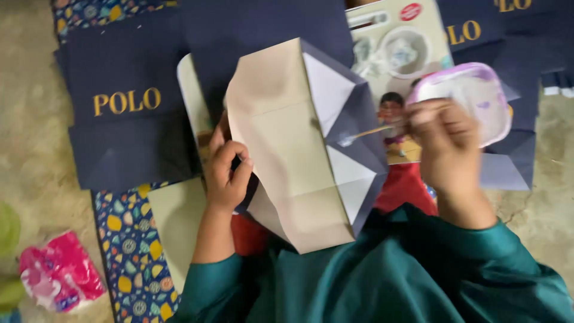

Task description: The person assembles a paper box by applying glue to the inner flaps with a small stick, then folding and pressing the flaps to secure them. The person repeats the gluing and folding steps on multiple boxes, handling each one at a time.

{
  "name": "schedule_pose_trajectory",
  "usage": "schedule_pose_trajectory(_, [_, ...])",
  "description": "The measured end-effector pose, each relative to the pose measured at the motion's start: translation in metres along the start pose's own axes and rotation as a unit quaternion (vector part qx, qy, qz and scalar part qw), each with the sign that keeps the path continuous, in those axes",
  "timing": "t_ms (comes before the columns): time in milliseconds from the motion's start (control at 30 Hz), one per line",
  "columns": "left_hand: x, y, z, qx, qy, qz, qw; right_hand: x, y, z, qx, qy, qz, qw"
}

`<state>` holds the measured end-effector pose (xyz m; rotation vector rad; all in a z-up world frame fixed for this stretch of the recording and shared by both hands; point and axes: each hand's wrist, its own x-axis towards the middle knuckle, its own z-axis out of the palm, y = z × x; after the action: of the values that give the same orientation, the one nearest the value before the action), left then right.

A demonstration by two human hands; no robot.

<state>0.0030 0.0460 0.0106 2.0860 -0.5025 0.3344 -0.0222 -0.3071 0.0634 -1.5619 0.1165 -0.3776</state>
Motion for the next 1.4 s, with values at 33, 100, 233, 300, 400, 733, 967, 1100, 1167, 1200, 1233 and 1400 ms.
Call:
schedule_pose_trajectory(33, [0.004, 0.001, -0.004, -0.062, 0.016, 0.004, 0.998, 0.0, 0.009, 0.019, -0.008, -0.052, -0.035, 0.998])
schedule_pose_trajectory(100, [0.003, 0.003, -0.008, -0.122, 0.037, 0.003, 0.992, -0.002, 0.016, 0.056, -0.014, -0.112, -0.066, 0.991])
schedule_pose_trajectory(233, [-0.012, -0.024, -0.002, -0.174, 0.049, -0.002, 0.983, 0.001, 0.005, 0.12, -0.043, -0.217, -0.109, 0.969])
schedule_pose_trajectory(300, [-0.016, -0.036, 0.002, -0.189, 0.048, -0.009, 0.981, 0.002, 0.004, 0.14, -0.045, -0.239, -0.119, 0.963])
schedule_pose_trajectory(400, [-0.014, -0.033, 0.0, -0.199, 0.044, -0.001, 0.979, -0.001, 0.018, 0.155, -0.076, -0.244, -0.202, 0.946])
schedule_pose_trajectory(733, [-0.014, -0.032, -0.003, -0.241, 0.052, -0.007, 0.969, -0.068, -0.005, 0.139, -0.18, -0.327, -0.267, 0.889])
schedule_pose_trajectory(967, [-0.012, -0.025, -0.003, -0.243, 0.048, -0.005, 0.969, -0.03, -0.007, 0.139, -0.178, -0.273, -0.267, 0.907])
schedule_pose_trajectory(1100, [-0.009, -0.021, -0.005, -0.232, 0.048, 0.012, 0.971, -0.017, 0.007, 0.146, -0.179, -0.264, -0.311, 0.895])
schedule_pose_trajectory(1167, [-0.012, -0.029, -0.004, -0.226, 0.047, 0.001, 0.973, -0.025, 0.001, 0.145, -0.231, -0.297, -0.351, 0.857])
schedule_pose_trajectory(1200, [-0.013, -0.03, -0.003, -0.226, 0.046, -0.003, 0.973, -0.036, 0.001, 0.139, -0.23, -0.299, -0.348, 0.858])
schedule_pose_trajectory(1233, [-0.014, -0.031, -0.002, -0.228, 0.049, -0.004, 0.972, -0.047, 0.001, 0.133, -0.217, -0.312, -0.327, 0.865])
schedule_pose_trajectory(1400, [-0.017, -0.036, 0.004, -0.222, 0.049, 0.008, 0.974, -0.081, -0.01, 0.113, -0.188, -0.316, -0.276, 0.888])
